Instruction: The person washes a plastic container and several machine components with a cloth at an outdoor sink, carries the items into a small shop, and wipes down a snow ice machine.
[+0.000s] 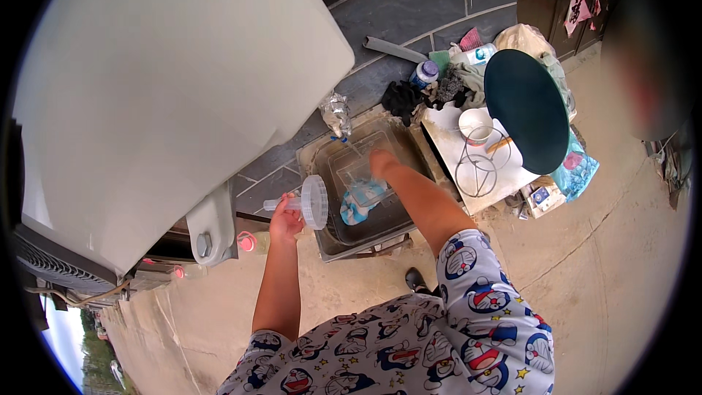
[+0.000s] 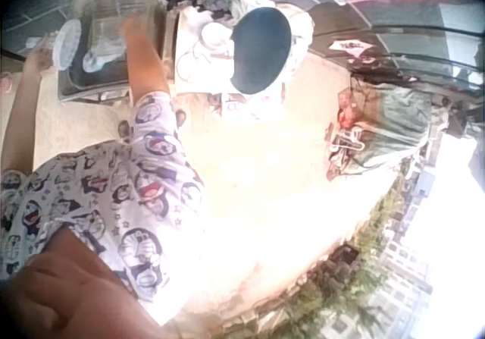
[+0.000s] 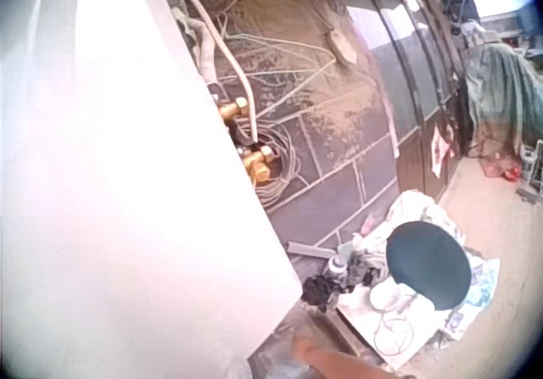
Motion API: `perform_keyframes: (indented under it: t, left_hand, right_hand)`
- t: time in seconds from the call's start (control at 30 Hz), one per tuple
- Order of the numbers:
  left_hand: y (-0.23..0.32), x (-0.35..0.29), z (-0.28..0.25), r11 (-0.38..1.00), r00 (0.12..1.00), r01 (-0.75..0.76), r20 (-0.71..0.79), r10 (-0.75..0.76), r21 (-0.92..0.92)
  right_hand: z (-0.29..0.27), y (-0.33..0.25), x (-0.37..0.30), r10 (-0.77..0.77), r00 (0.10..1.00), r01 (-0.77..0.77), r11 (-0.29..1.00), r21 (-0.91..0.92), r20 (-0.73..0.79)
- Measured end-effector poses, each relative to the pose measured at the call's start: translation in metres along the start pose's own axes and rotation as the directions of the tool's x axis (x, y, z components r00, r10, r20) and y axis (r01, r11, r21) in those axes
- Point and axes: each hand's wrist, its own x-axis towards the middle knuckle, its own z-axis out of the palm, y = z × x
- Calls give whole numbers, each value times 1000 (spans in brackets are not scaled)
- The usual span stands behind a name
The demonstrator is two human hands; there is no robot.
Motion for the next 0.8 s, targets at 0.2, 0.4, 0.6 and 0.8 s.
perform_keyframes:
  t: [0.2,0.4,0.6,0.8]
  left_hand:
    - [-3,-19,20,999,998,46,45,-46,-8]
    - [-4,-20,8,992,987,91,128,-102,90]
    - [-9,-21,47,988,974,146,165,-153,52]
    - [-9,-9,56,986,958,152,235,-165,71]
  right_hand:
    - [41,-11,60,-4,999,10,992,126,-46]
    - [63,-23,82,53,997,-32,945,324,-56]
    - [61,-12,79,27,989,27,932,360,-145]
    - [46,-12,75,38,998,-14,934,358,-59]
